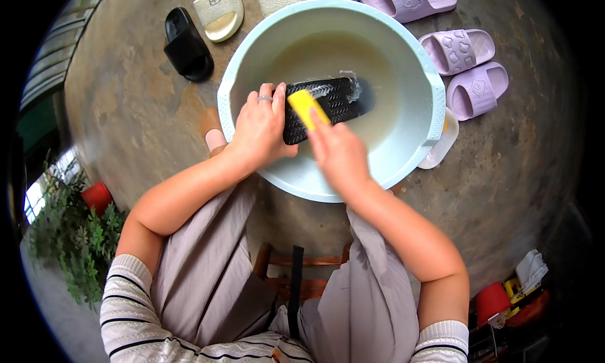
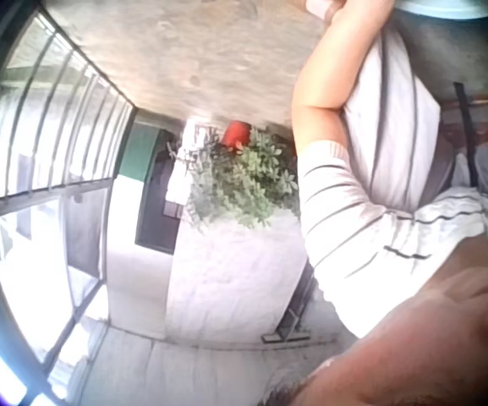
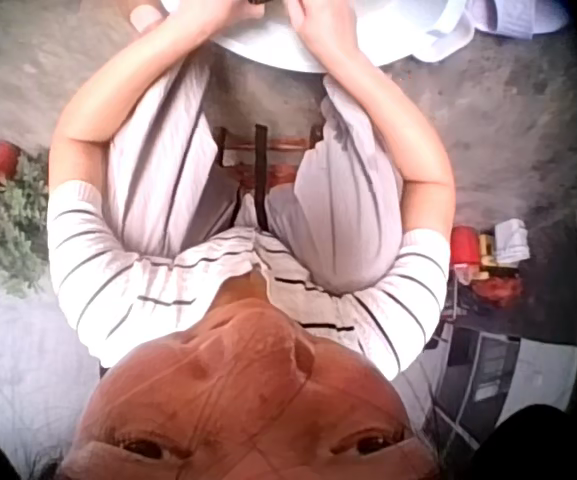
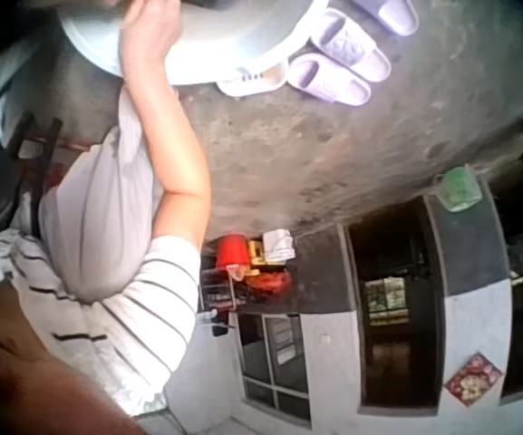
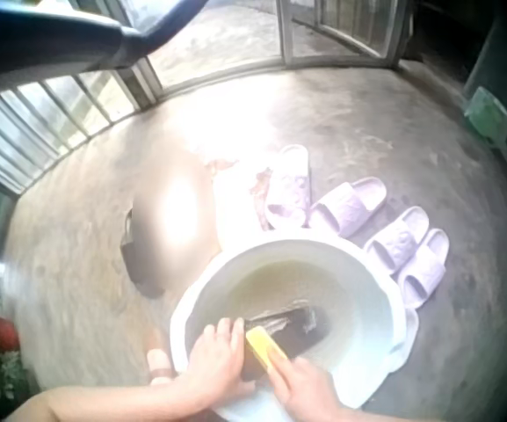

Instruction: The person scrubs a black slipper with a yellow brush in a basin of water. They clean the sole and upper parts of the slipper, creating soap suds, and then place the slipper on the floor before picking up another one to continue the process.

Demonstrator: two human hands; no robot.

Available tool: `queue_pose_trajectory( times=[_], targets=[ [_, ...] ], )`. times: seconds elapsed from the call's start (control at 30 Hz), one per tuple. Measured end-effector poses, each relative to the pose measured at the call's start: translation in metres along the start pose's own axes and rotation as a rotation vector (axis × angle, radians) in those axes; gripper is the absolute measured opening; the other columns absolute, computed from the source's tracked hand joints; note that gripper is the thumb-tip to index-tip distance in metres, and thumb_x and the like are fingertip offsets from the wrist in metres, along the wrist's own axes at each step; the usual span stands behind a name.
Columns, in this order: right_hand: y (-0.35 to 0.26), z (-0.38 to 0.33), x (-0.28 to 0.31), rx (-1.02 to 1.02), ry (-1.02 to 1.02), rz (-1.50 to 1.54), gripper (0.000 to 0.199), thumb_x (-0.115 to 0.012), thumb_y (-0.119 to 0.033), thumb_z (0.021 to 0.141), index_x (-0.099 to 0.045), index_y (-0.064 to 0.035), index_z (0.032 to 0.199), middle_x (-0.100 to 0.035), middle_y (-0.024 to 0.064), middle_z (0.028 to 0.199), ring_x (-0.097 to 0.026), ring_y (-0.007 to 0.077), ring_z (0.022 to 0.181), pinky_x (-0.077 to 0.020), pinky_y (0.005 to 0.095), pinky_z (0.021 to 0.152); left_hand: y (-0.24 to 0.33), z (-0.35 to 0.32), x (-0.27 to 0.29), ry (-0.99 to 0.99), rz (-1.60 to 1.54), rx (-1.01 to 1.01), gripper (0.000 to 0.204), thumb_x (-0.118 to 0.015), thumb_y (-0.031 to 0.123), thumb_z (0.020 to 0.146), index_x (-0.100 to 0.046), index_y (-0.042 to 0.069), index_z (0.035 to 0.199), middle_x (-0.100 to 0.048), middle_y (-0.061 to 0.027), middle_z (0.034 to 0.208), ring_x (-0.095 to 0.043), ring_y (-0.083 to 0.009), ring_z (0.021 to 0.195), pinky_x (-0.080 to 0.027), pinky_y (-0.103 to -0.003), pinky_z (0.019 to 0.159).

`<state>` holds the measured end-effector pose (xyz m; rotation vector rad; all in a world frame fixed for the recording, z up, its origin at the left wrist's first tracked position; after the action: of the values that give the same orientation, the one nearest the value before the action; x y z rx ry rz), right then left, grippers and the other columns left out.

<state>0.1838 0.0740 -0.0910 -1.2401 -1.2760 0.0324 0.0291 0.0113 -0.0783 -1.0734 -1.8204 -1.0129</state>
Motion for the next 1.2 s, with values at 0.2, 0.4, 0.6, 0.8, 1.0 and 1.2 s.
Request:
queue_pose_trajectory(
  times=[0.2, 0.4, 0.6, 0.8, 1.0, 1.2],
  targets=[
    [0.018, 0.014, -0.001, -0.024, 0.101, 0.011, 0.039, -0.069, -0.025, 0.096, -0.069, -0.0175, 0.135, -0.060, 0.0156, 0.072, -0.062, 0.0352, 0.062, -0.0510, 0.0469, 0.059, 0.007, 0.002, 0.005, -0.046, -0.009, 0.015, 0.113, -0.094, 0.028, 0.053, -0.041, -0.010, 0.145, -0.050, -0.0228, 0.132, -0.055, -0.0376, 0.110, -0.052, -0.042, 0.098],
    [0.045, 0.017, 0.011, -0.101, 0.090, 0.003, 0.041, -0.070, -0.022, 0.096, -0.068, -0.0182, 0.137, -0.056, 0.0138, 0.067, -0.061, 0.0326, 0.060, -0.0507, 0.0453, 0.059, 0.010, 0.001, 0.011, -0.008, 0.012, -0.022, 0.113, -0.095, 0.026, 0.052, -0.042, -0.008, 0.146, -0.049, -0.0227, 0.133, -0.055, -0.0378, 0.111, -0.051, -0.043, 0.099],
    [0.017, 0.008, 0.005, -0.019, 0.095, 0.096, 0.039, -0.068, -0.022, 0.098, -0.068, -0.0164, 0.136, -0.057, 0.0150, 0.069, -0.060, 0.0334, 0.060, -0.0490, 0.0462, 0.058, 0.012, -0.001, 0.010, 0.010, 0.003, -0.030, 0.112, -0.094, 0.025, 0.052, -0.042, -0.007, 0.145, -0.049, -0.0228, 0.133, -0.055, -0.0378, 0.111, -0.052, -0.043, 0.098],
    [-0.011, -0.029, 0.000, -0.047, -0.050, 0.181, 0.041, -0.068, -0.021, 0.098, -0.066, -0.0156, 0.138, -0.055, 0.0157, 0.069, -0.059, 0.0353, 0.062, -0.0487, 0.0460, 0.059, 0.004, 0.000, 0.012, 0.016, -0.005, -0.022, 0.111, -0.095, 0.027, 0.051, -0.044, -0.009, 0.143, -0.052, -0.0225, 0.128, -0.057, -0.0373, 0.107, -0.053, -0.042, 0.095],
    [0.017, 0.008, -0.005, -0.044, 0.099, 0.095, 0.041, -0.068, -0.023, 0.098, -0.066, -0.0156, 0.138, -0.057, 0.0155, 0.072, -0.060, 0.0353, 0.063, -0.0488, 0.0467, 0.060, 0.012, 0.002, 0.012, 0.012, -0.028, -0.035, 0.112, -0.096, 0.028, 0.050, -0.044, -0.011, 0.142, -0.054, -0.0224, 0.124, -0.057, -0.0362, 0.104, -0.054, -0.042, 0.092],
    [0.007, 0.001, -0.001, -0.014, 0.046, 0.067, 0.042, -0.068, -0.023, 0.097, -0.066, -0.0146, 0.139, -0.056, 0.0154, 0.070, -0.062, 0.0348, 0.065, -0.0505, 0.0463, 0.061, 0.013, -0.001, 0.007, -0.030, 0.023, -0.036, 0.114, -0.096, 0.028, 0.051, -0.043, -0.011, 0.145, -0.052, -0.0246, 0.129, -0.056, -0.0397, 0.107, -0.053, -0.043, 0.095]
  ],
)
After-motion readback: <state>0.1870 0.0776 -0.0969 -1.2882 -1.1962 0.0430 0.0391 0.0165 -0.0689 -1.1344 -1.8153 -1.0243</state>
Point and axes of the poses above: each hand's wrist, its own z-axis towards the middle knuckle, its own x-axis out of the back of the hand, y = z × x, the point moved 5 cm from there along z, towards the middle knuckle
